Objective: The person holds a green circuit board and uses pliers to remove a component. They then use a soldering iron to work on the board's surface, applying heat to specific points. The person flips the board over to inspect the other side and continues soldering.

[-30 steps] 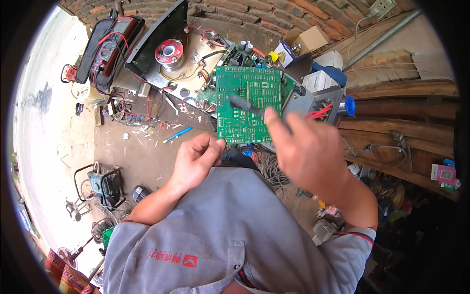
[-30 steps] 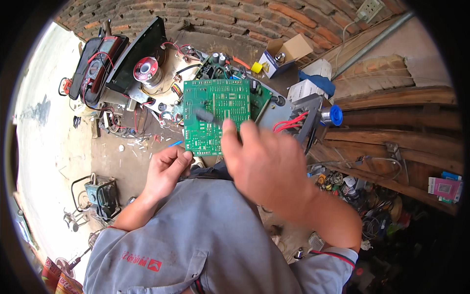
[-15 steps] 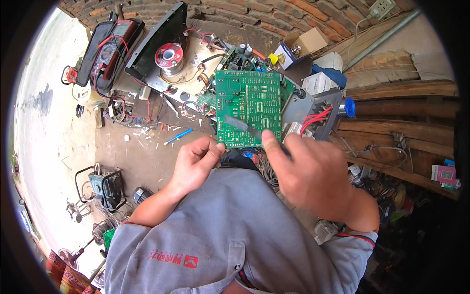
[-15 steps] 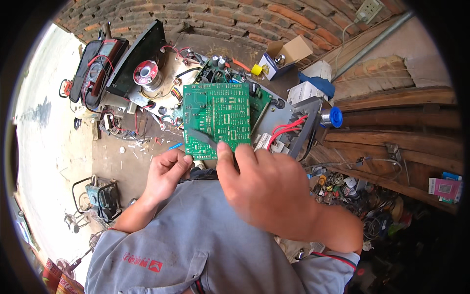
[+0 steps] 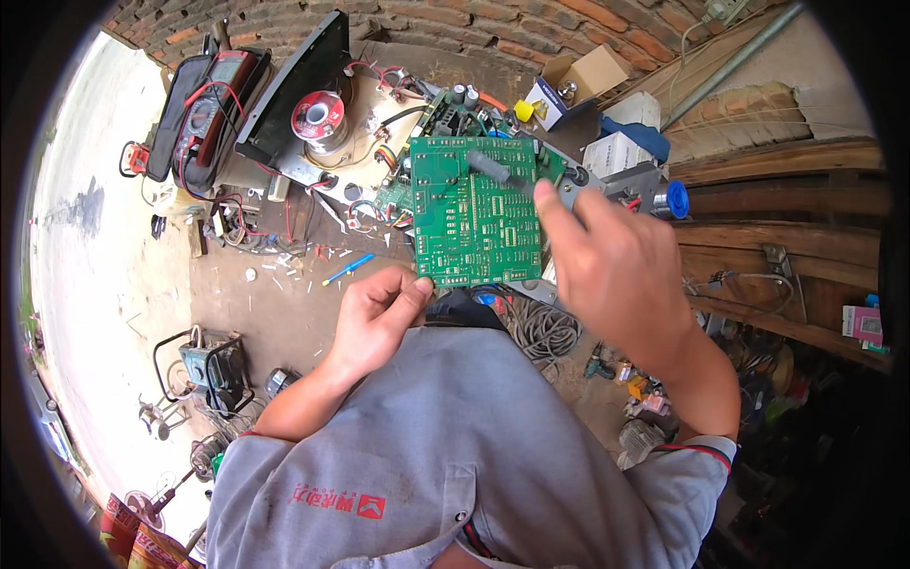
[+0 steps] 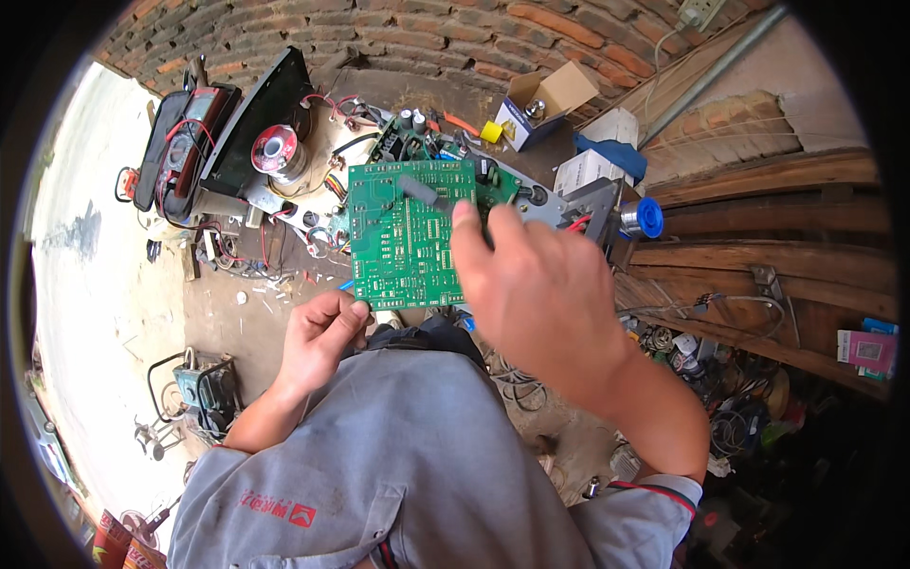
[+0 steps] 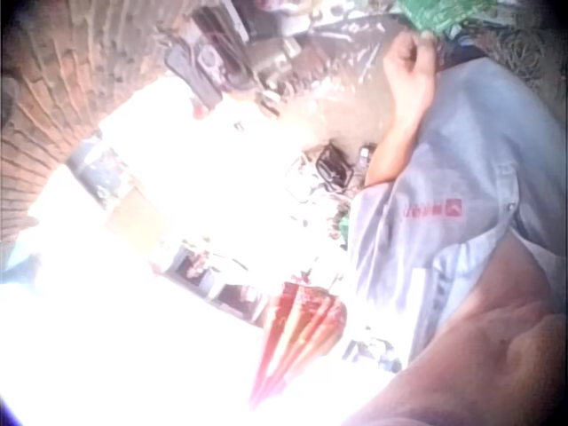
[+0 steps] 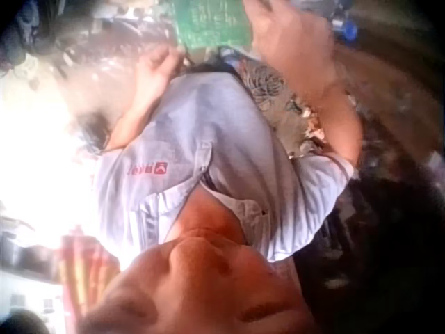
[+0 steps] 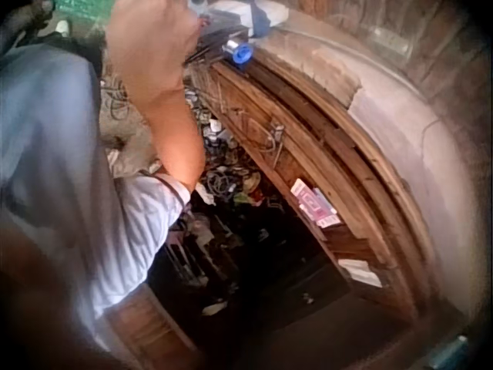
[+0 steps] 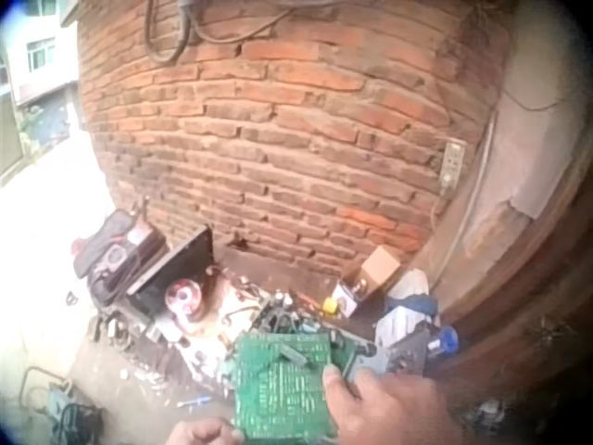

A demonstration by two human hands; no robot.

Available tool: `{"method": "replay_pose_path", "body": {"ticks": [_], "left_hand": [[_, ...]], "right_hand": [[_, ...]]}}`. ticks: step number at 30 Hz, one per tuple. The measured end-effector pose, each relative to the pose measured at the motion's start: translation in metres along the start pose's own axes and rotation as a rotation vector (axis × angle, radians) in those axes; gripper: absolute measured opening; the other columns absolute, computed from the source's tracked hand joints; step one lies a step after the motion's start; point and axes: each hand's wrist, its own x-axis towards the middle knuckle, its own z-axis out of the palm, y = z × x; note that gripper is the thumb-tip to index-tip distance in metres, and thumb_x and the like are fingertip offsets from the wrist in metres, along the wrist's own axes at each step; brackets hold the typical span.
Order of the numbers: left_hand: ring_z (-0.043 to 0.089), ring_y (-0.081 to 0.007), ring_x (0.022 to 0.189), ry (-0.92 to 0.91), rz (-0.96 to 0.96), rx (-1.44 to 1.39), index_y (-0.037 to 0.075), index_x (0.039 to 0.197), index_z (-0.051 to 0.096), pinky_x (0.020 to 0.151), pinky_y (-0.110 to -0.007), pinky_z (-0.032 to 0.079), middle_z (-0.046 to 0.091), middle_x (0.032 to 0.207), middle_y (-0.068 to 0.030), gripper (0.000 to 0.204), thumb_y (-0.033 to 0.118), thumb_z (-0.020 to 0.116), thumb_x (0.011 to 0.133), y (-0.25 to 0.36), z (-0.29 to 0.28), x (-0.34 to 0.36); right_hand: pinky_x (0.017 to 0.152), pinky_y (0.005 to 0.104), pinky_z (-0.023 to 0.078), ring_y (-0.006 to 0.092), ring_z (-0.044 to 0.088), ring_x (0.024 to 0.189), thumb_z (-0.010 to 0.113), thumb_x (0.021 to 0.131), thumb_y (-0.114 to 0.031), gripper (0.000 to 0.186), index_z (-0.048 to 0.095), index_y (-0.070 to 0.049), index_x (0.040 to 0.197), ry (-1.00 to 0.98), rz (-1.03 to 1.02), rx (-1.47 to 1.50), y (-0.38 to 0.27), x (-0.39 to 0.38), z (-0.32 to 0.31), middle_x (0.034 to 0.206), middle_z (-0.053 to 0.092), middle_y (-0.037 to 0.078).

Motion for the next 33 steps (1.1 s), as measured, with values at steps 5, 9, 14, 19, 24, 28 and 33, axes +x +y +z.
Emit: {"method": "replay_pose_path", "body": {"ticks": [5,9,14,19,24,28,33], "left_hand": [[0.053,-0.0053,0.063,0.031,-0.034,0.011,0.004,0.08,0.06,0.058,-0.023,0.042,0.062,0.074,0.0001,0.027,0.018,0.06,0.103,-0.002,0.002,0.0],[0.057,-0.0064,0.065,0.024,-0.021,0.031,0.004,0.08,0.059,0.059,-0.023,0.044,0.064,0.078,-0.0017,0.026,0.017,0.06,0.103,-0.003,-0.001,-0.001],[0.055,-0.0078,0.063,0.045,-0.045,0.024,0.004,0.078,0.057,0.058,-0.024,0.044,0.062,0.075,-0.0023,0.028,0.017,0.06,0.103,0.001,0.003,-0.003],[0.054,-0.0089,0.062,0.077,0.005,-0.023,0.004,0.078,0.057,0.057,-0.026,0.043,0.061,0.073,-0.003,0.029,0.017,0.06,0.103,-0.001,0.005,-0.005],[0.055,-0.0091,0.063,0.108,-0.009,0.023,0.003,0.077,0.056,0.059,-0.025,0.045,0.061,0.074,-0.003,0.029,0.017,0.06,0.103,0.0,0.007,-0.005],[0.056,-0.0089,0.065,0.134,-0.029,0.003,0.003,0.078,0.057,0.06,-0.025,0.047,0.062,0.075,-0.0031,0.029,0.018,0.061,0.103,-0.004,0.007,-0.008],[0.056,-0.0084,0.067,0.171,-0.016,0.051,0.003,0.078,0.058,0.061,-0.025,0.047,0.062,0.077,-0.0028,0.029,0.019,0.06,0.103,0.0,0.012,-0.009]], "right_hand": [[0.046,0.0312,0.048,0.0165,0.06,0.055,0.061,0.086,-0.013,0.033,0.068,0.0,0.115,-0.027,-0.02,0.027,-0.012,-0.01,0.006,0.075,0.055,0.005],[0.046,0.0316,0.048,0.0158,0.061,0.056,0.062,0.086,-0.014,0.03,0.069,-0.001,0.112,0.04,0.047,-0.027,0.006,0.002,0.003,0.074,0.054,0.003],[0.047,0.0311,0.048,0.016,0.062,0.058,0.063,0.084,-0.014,0.031,0.069,0.0,0.11,-0.004,-0.01,0.094,-0.003,-0.004,0.006,0.074,0.054,0.003],[0.048,0.0318,0.048,0.0168,0.06,0.057,0.063,0.083,-0.014,0.034,0.069,0.0,0.113,0.032,-0.06,0.064,0.002,-0.003,0.003,0.075,0.054,0.004],[0.049,0.0298,0.049,0.0163,0.063,0.06,0.062,0.083,-0.012,0.032,0.07,0.0,0.112,0.075,0.002,0.081,0.016,0.009,0.014,0.077,0.057,0.005],[0.051,0.0307,0.051,0.017,0.066,0.062,0.063,0.084,-0.012,0.032,0.07,0.0,0.112,-0.007,-0.114,0.164,0.007,-0.001,-0.002,0.077,0.059,0.005],[0.051,0.0355,0.05,0.0225,0.063,0.059,0.066,0.087,-0.009,0.024,0.071,-0.003,0.11,0.196,0.08,0.101,0.036,0.011,0.018,0.074,0.058,0.006]]}}
